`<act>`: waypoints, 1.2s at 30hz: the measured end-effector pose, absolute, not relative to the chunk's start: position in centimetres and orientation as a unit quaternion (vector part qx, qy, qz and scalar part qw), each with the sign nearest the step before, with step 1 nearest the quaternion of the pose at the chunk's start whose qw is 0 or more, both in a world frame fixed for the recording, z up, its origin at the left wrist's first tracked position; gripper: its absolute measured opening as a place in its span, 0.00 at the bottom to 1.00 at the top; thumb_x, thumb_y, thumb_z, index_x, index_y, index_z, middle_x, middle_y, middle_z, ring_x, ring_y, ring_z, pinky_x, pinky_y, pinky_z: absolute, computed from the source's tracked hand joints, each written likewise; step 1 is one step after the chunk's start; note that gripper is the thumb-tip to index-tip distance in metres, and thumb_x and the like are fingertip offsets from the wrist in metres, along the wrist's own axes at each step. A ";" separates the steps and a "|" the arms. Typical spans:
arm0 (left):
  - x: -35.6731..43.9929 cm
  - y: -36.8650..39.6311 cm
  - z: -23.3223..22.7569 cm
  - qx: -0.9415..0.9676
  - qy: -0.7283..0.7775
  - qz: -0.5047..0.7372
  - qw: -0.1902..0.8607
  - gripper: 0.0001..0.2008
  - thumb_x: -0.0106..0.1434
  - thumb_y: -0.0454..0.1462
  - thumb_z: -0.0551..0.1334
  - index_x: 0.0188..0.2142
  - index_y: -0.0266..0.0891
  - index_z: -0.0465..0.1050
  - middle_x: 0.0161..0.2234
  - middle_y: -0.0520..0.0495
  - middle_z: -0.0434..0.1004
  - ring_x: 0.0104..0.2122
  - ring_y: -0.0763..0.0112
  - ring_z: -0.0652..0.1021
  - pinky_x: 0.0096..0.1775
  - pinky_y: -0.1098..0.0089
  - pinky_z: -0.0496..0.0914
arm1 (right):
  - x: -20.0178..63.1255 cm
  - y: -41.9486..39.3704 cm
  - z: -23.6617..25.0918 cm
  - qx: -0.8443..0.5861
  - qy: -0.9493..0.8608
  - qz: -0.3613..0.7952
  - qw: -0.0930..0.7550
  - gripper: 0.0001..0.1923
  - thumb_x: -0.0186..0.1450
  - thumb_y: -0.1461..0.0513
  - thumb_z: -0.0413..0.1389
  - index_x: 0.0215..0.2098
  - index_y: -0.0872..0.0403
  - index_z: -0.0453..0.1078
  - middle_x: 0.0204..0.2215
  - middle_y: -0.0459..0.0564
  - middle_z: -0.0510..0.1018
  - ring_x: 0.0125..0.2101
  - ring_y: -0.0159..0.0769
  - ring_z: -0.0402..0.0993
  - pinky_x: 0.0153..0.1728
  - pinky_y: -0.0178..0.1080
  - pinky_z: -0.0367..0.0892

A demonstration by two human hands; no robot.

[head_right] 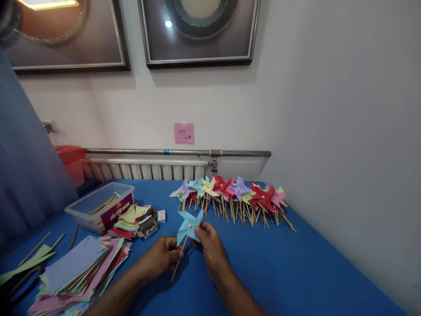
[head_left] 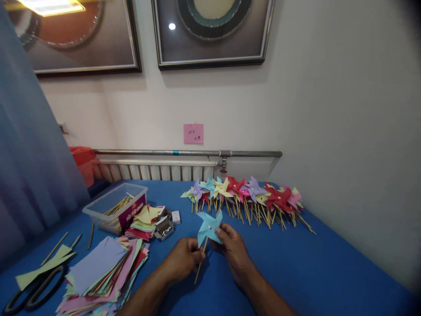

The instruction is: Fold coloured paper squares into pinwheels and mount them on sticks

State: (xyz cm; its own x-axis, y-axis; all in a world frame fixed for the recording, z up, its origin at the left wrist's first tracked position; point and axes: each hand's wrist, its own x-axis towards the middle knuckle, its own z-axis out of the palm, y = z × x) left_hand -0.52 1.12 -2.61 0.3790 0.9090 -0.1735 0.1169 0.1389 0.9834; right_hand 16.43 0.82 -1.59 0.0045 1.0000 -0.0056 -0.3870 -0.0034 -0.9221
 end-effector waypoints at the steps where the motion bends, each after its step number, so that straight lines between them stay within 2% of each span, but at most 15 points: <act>1: -0.5 1.2 -2.6 0.564 0.460 0.338 0.596 0.13 0.49 0.42 0.68 0.25 0.38 0.67 0.19 0.56 0.67 0.17 0.78 0.66 0.22 0.74 0.58 | 16.4 0.7 -1.6 -0.392 -0.385 0.591 0.591 0.21 0.57 0.49 0.67 0.42 0.53 0.76 0.35 0.50 0.83 0.34 0.39 0.79 0.38 0.39 0.71; 9: -0.1 1.4 -2.0 0.520 0.494 0.391 0.576 0.19 0.45 0.49 0.69 0.28 0.37 0.69 0.19 0.53 0.71 0.17 0.76 0.69 0.21 0.74 0.60 | 15.7 0.9 -3.4 -0.409 -0.360 0.599 0.587 0.24 0.55 0.46 0.68 0.40 0.53 0.75 0.37 0.51 0.82 0.31 0.36 0.78 0.33 0.37 0.70; 15: 0.2 1.2 -1.7 0.510 0.485 0.400 0.587 0.21 0.43 0.50 0.70 0.27 0.36 0.70 0.18 0.53 0.70 0.17 0.76 0.68 0.22 0.73 0.60 | 15.4 1.0 -4.0 -0.414 -0.487 0.555 0.532 0.16 0.55 0.51 0.67 0.33 0.55 0.79 0.25 0.46 0.79 0.26 0.34 0.71 0.29 0.35 0.64; 20: 0.4 1.1 -1.6 0.510 0.481 0.401 0.589 0.22 0.41 0.51 0.72 0.25 0.36 0.70 0.18 0.53 0.71 0.17 0.76 0.68 0.22 0.73 0.60 | 15.3 0.9 -4.0 -0.428 -0.514 0.519 0.533 0.15 0.55 0.51 0.66 0.30 0.54 0.78 0.24 0.46 0.79 0.27 0.36 0.70 0.32 0.37 0.64; 28: 0.6 1.0 -2.0 0.518 0.473 0.397 0.593 0.22 0.42 0.51 0.73 0.24 0.36 0.72 0.17 0.53 0.69 0.17 0.76 0.68 0.22 0.74 0.58 | 15.1 1.1 -4.1 -0.435 -0.490 0.532 0.536 0.16 0.52 0.51 0.66 0.28 0.54 0.75 0.23 0.46 0.77 0.26 0.36 0.70 0.31 0.37 0.65; 33: 0.5 1.4 -2.3 0.501 0.480 0.430 0.577 0.20 0.43 0.50 0.72 0.23 0.37 0.70 0.15 0.54 0.68 0.15 0.77 0.66 0.21 0.74 0.57 | 15.0 0.7 -3.8 -0.453 -0.497 0.515 0.532 0.15 0.55 0.51 0.63 0.28 0.53 0.72 0.19 0.41 0.70 0.20 0.31 0.63 0.24 0.34 0.58; 36: 0.3 1.5 -2.0 0.497 0.499 0.443 0.555 0.19 0.45 0.49 0.71 0.24 0.38 0.70 0.14 0.56 0.66 0.14 0.77 0.65 0.20 0.74 0.57 | 15.0 0.3 -3.4 -0.470 -0.495 0.484 0.548 0.15 0.56 0.49 0.62 0.28 0.52 0.69 0.20 0.41 0.69 0.21 0.31 0.63 0.22 0.33 0.57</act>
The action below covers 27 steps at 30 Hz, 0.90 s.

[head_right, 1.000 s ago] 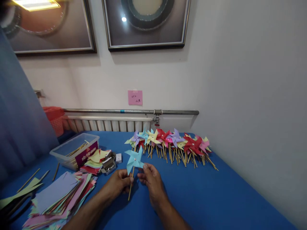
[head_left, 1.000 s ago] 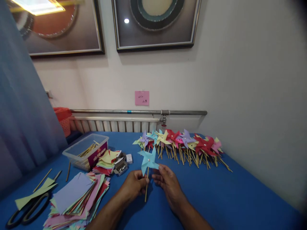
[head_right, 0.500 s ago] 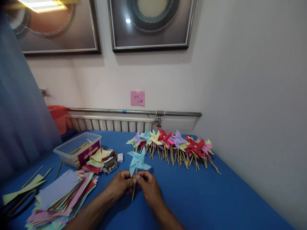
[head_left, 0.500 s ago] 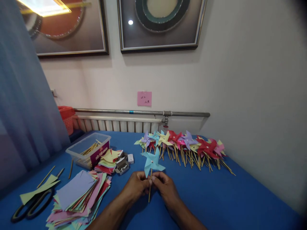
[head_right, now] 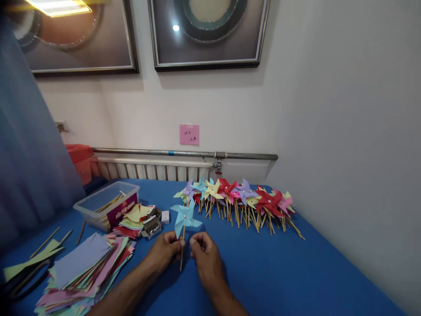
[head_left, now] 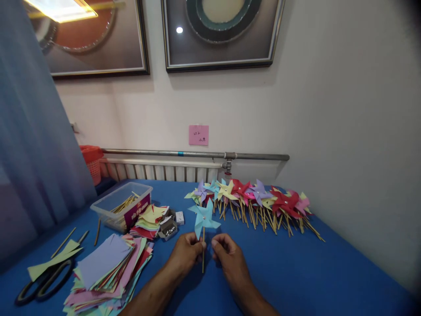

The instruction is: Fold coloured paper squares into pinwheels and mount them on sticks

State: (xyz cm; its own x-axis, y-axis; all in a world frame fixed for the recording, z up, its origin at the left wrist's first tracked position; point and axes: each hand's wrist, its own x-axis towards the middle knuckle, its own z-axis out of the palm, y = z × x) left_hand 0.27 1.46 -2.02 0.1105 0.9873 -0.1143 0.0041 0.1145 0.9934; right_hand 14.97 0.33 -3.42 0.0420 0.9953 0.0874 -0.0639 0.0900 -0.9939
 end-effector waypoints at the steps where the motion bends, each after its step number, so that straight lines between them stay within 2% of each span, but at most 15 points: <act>1: 0.2 1.4 -1.9 0.496 0.502 0.445 0.552 0.19 0.46 0.49 0.70 0.24 0.38 0.70 0.14 0.56 0.66 0.14 0.77 0.65 0.20 0.74 0.57 | 15.0 0.3 -3.3 -0.472 -0.495 0.476 0.553 0.15 0.56 0.49 0.62 0.28 0.52 0.69 0.21 0.42 0.70 0.22 0.32 0.64 0.22 0.33 0.58; 8: 0.8 0.9 -1.4 0.487 0.471 0.430 0.596 0.20 0.43 0.50 0.71 0.24 0.38 0.68 0.19 0.53 0.71 0.15 0.76 0.69 0.19 0.73 0.60 | 15.0 0.5 -3.5 -0.476 -0.495 0.488 0.539 0.18 0.59 0.46 0.59 0.28 0.52 0.68 0.19 0.42 0.68 0.21 0.33 0.64 0.23 0.35 0.59; 11: 1.0 0.8 -1.3 0.490 0.472 0.430 0.593 0.20 0.44 0.50 0.70 0.23 0.38 0.67 0.18 0.51 0.72 0.14 0.76 0.68 0.19 0.73 0.59 | 15.6 -0.1 -2.6 -0.500 -0.572 0.375 0.531 0.16 0.64 0.48 0.54 0.28 0.51 0.68 0.22 0.44 0.71 0.24 0.36 0.67 0.26 0.37 0.62; 13: 0.9 0.8 -1.2 0.496 0.477 0.430 0.584 0.20 0.44 0.50 0.70 0.22 0.38 0.66 0.17 0.52 0.71 0.13 0.77 0.67 0.18 0.74 0.58 | 16.1 -0.5 -1.6 -0.498 -0.651 0.240 0.520 0.11 0.66 0.53 0.54 0.31 0.51 0.71 0.29 0.48 0.76 0.32 0.39 0.72 0.36 0.40 0.65; 15: 0.8 0.7 -1.1 0.499 0.478 0.431 0.580 0.19 0.44 0.50 0.70 0.22 0.39 0.66 0.17 0.51 0.71 0.13 0.77 0.67 0.18 0.74 0.56 | 16.7 -0.6 -0.8 -0.501 -0.681 0.139 0.516 0.08 0.66 0.56 0.55 0.35 0.50 0.73 0.33 0.50 0.77 0.38 0.43 0.73 0.43 0.43 0.64; 18: 0.9 0.7 -1.1 0.493 0.466 0.427 0.598 0.19 0.44 0.50 0.69 0.23 0.39 0.66 0.19 0.50 0.73 0.13 0.77 0.67 0.18 0.74 0.56 | 17.2 -0.4 -0.4 -0.532 -0.669 0.086 0.513 0.08 0.64 0.57 0.56 0.39 0.50 0.72 0.37 0.51 0.78 0.42 0.46 0.74 0.45 0.45 0.64; 20: 1.0 0.6 -1.3 0.489 0.457 0.423 0.611 0.20 0.44 0.50 0.69 0.24 0.38 0.67 0.19 0.50 0.74 0.13 0.77 0.67 0.18 0.74 0.56 | 17.2 -0.2 -0.4 -0.547 -0.651 0.101 0.516 0.08 0.64 0.56 0.56 0.38 0.51 0.71 0.36 0.51 0.78 0.41 0.45 0.74 0.44 0.45 0.64; 22: 1.0 0.6 -1.4 0.485 0.455 0.425 0.614 0.20 0.45 0.51 0.69 0.24 0.38 0.67 0.20 0.50 0.74 0.14 0.78 0.67 0.19 0.74 0.57 | 16.9 -0.3 -0.7 -0.549 -0.641 0.152 0.515 0.09 0.65 0.54 0.55 0.34 0.51 0.69 0.32 0.49 0.77 0.36 0.42 0.74 0.39 0.41 0.66; 27: 0.6 0.9 -1.5 0.470 0.462 0.468 0.588 0.20 0.45 0.50 0.71 0.25 0.37 0.70 0.18 0.53 0.70 0.16 0.77 0.67 0.21 0.74 0.58 | 15.3 -0.9 -2.1 -0.518 -0.627 0.361 0.457 0.11 0.66 0.55 0.52 0.28 0.51 0.65 0.20 0.41 0.70 0.21 0.33 0.67 0.24 0.34 0.60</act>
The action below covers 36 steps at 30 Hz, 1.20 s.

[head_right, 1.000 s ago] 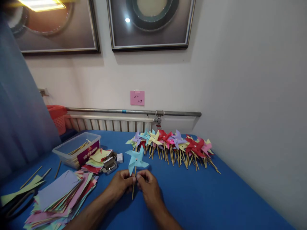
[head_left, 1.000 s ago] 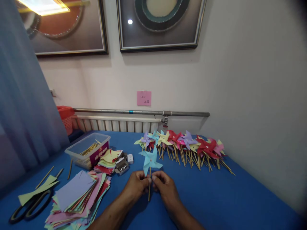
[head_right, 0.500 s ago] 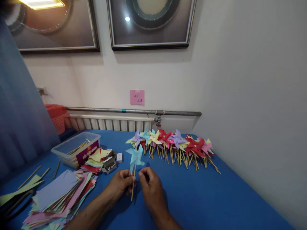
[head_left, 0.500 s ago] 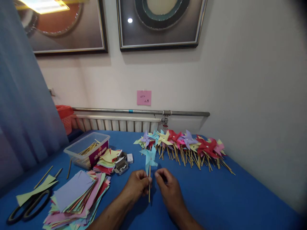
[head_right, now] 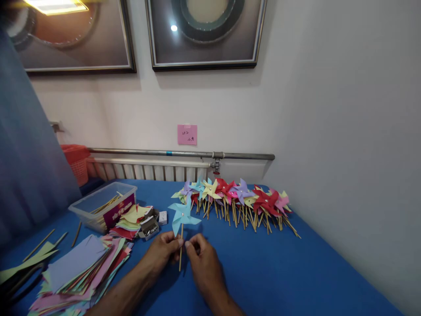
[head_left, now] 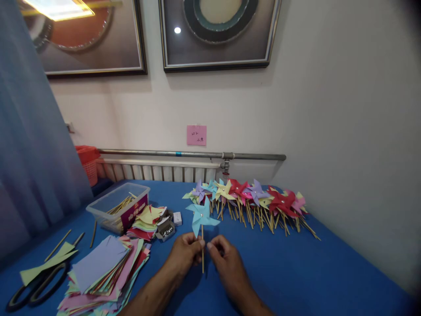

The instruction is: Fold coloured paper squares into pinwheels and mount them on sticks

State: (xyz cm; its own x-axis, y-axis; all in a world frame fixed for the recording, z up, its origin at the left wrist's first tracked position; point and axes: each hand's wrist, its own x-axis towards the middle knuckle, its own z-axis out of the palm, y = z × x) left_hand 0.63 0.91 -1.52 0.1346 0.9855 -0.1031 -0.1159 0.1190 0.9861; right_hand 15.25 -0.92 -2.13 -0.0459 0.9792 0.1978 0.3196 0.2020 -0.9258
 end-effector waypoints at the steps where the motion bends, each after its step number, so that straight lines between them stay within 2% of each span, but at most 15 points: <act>1: 0.5 1.1 -1.6 0.467 0.463 0.482 0.579 0.20 0.45 0.50 0.71 0.25 0.37 0.70 0.17 0.54 0.69 0.16 0.78 0.66 0.22 0.74 0.58 | 14.9 -1.0 -2.6 -0.501 -0.625 0.401 0.444 0.10 0.66 0.56 0.52 0.29 0.51 0.65 0.19 0.40 0.69 0.21 0.32 0.67 0.23 0.34 0.60; 3: 0.3 1.4 -1.9 0.455 0.464 0.511 0.563 0.21 0.44 0.50 0.72 0.23 0.36 0.70 0.16 0.55 0.66 0.17 0.79 0.63 0.22 0.74 0.55 | 14.4 -0.9 -3.4 -0.472 -0.622 0.460 0.423 0.07 0.65 0.58 0.52 0.31 0.51 0.65 0.20 0.39 0.69 0.20 0.30 0.68 0.23 0.32 0.61; 6: 0.1 1.7 -2.2 0.440 0.461 0.534 0.556 0.21 0.44 0.51 0.72 0.22 0.36 0.71 0.16 0.56 0.64 0.17 0.80 0.61 0.22 0.74 0.53 | 14.0 -0.8 -4.3 -0.454 -0.621 0.487 0.413 0.05 0.64 0.59 0.54 0.32 0.52 0.66 0.22 0.39 0.71 0.19 0.28 0.68 0.23 0.31 0.61; 18: -0.2 1.0 -0.4 0.455 0.467 0.547 0.525 0.22 0.48 0.53 0.71 0.21 0.37 0.69 0.17 0.53 0.69 0.19 0.77 0.65 0.25 0.73 0.57 | 14.3 -1.0 -3.9 -0.444 -0.626 0.480 0.425 0.07 0.65 0.59 0.52 0.30 0.53 0.67 0.22 0.41 0.73 0.21 0.29 0.69 0.25 0.32 0.61; 28: -1.2 1.5 0.2 0.437 0.492 0.583 0.476 0.14 0.47 0.45 0.69 0.20 0.37 0.70 0.16 0.52 0.70 0.19 0.76 0.65 0.26 0.73 0.59 | 14.2 -1.4 -3.6 -0.446 -0.642 0.467 0.415 0.07 0.65 0.60 0.52 0.30 0.52 0.67 0.22 0.40 0.73 0.22 0.30 0.70 0.26 0.32 0.62; 36: -2.8 1.8 1.4 0.426 0.499 0.629 0.417 0.12 0.48 0.44 0.68 0.23 0.37 0.73 0.18 0.53 0.70 0.21 0.75 0.68 0.27 0.73 0.61 | 14.1 -1.9 -2.6 -0.447 -0.642 0.471 0.407 0.07 0.64 0.61 0.53 0.28 0.52 0.67 0.20 0.40 0.71 0.22 0.30 0.68 0.26 0.32 0.61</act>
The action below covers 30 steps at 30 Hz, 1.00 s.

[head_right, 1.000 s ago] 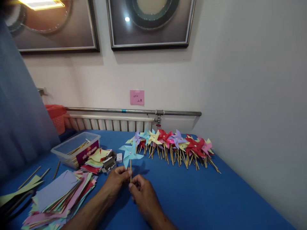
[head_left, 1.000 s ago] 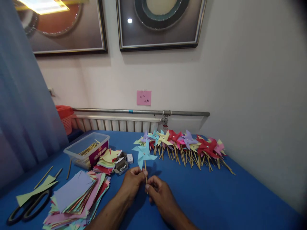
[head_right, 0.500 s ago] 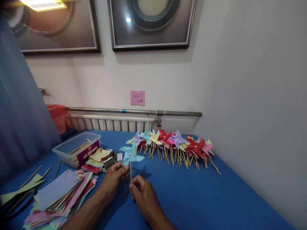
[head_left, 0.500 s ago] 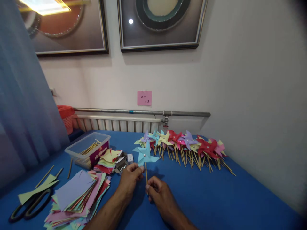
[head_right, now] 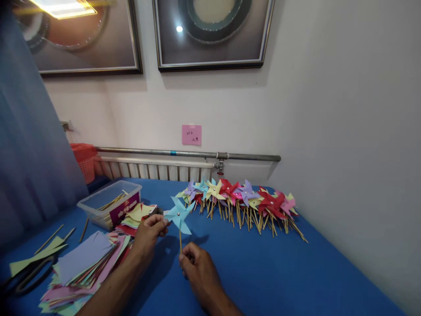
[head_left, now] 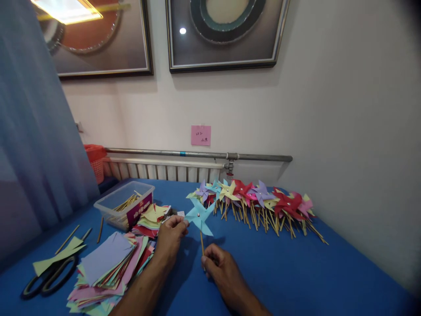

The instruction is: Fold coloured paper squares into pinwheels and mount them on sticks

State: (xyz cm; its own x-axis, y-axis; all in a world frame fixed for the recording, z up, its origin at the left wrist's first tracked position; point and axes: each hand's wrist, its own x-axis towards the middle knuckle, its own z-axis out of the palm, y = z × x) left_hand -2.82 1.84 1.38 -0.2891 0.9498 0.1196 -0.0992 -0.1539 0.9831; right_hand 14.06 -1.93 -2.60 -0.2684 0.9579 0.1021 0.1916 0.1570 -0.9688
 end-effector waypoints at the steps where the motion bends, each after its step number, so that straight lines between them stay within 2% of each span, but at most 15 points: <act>1: -3.0 1.9 1.5 0.425 0.496 0.633 0.416 0.13 0.48 0.44 0.69 0.23 0.37 0.73 0.18 0.53 0.70 0.21 0.75 0.68 0.27 0.73 0.61 | 14.0 -2.0 -2.6 -0.448 -0.641 0.474 0.404 0.07 0.63 0.61 0.53 0.27 0.52 0.67 0.20 0.40 0.71 0.22 0.30 0.67 0.26 0.32 0.60; 7: -4.0 2.2 1.5 0.410 0.454 0.657 0.442 0.16 0.50 0.47 0.71 0.27 0.36 0.73 0.19 0.55 0.70 0.20 0.77 0.67 0.26 0.75 0.60 | 13.9 -1.8 -3.0 -0.432 -0.640 0.494 0.401 0.06 0.63 0.60 0.54 0.28 0.52 0.67 0.21 0.41 0.72 0.22 0.30 0.68 0.26 0.32 0.61; 12: -2.9 1.8 1.0 0.406 0.434 0.639 0.488 0.20 0.52 0.51 0.70 0.30 0.36 0.73 0.27 0.49 0.77 0.22 0.76 0.70 0.27 0.73 0.63 | 14.1 -1.5 -3.1 -0.437 -0.629 0.484 0.423 0.09 0.64 0.57 0.53 0.28 0.52 0.66 0.20 0.40 0.70 0.22 0.30 0.65 0.25 0.32 0.59; 17: -0.3 1.0 -0.1 0.487 0.448 0.579 0.477 0.17 0.48 0.48 0.70 0.26 0.37 0.72 0.21 0.53 0.69 0.23 0.74 0.68 0.28 0.72 0.62 | 14.3 -1.3 -3.3 -0.437 -0.629 0.478 0.430 0.08 0.63 0.59 0.54 0.27 0.52 0.66 0.19 0.39 0.68 0.21 0.30 0.61 0.25 0.32 0.56; 23: 0.4 0.6 -0.3 0.511 0.480 0.580 0.414 0.15 0.51 0.44 0.67 0.21 0.41 0.64 0.19 0.57 0.60 0.22 0.75 0.62 0.27 0.73 0.57 | 14.3 -1.5 -3.1 -0.444 -0.642 0.459 0.424 0.07 0.63 0.61 0.53 0.26 0.52 0.65 0.19 0.40 0.69 0.21 0.30 0.61 0.26 0.32 0.56; 30: -0.2 1.0 -0.4 0.497 0.491 0.584 0.414 0.10 0.53 0.42 0.64 0.21 0.41 0.68 0.19 0.55 0.65 0.22 0.73 0.66 0.29 0.72 0.60 | 14.0 -1.8 -2.4 -0.455 -0.645 0.456 0.412 0.05 0.61 0.63 0.53 0.27 0.51 0.66 0.19 0.40 0.70 0.22 0.31 0.64 0.27 0.33 0.58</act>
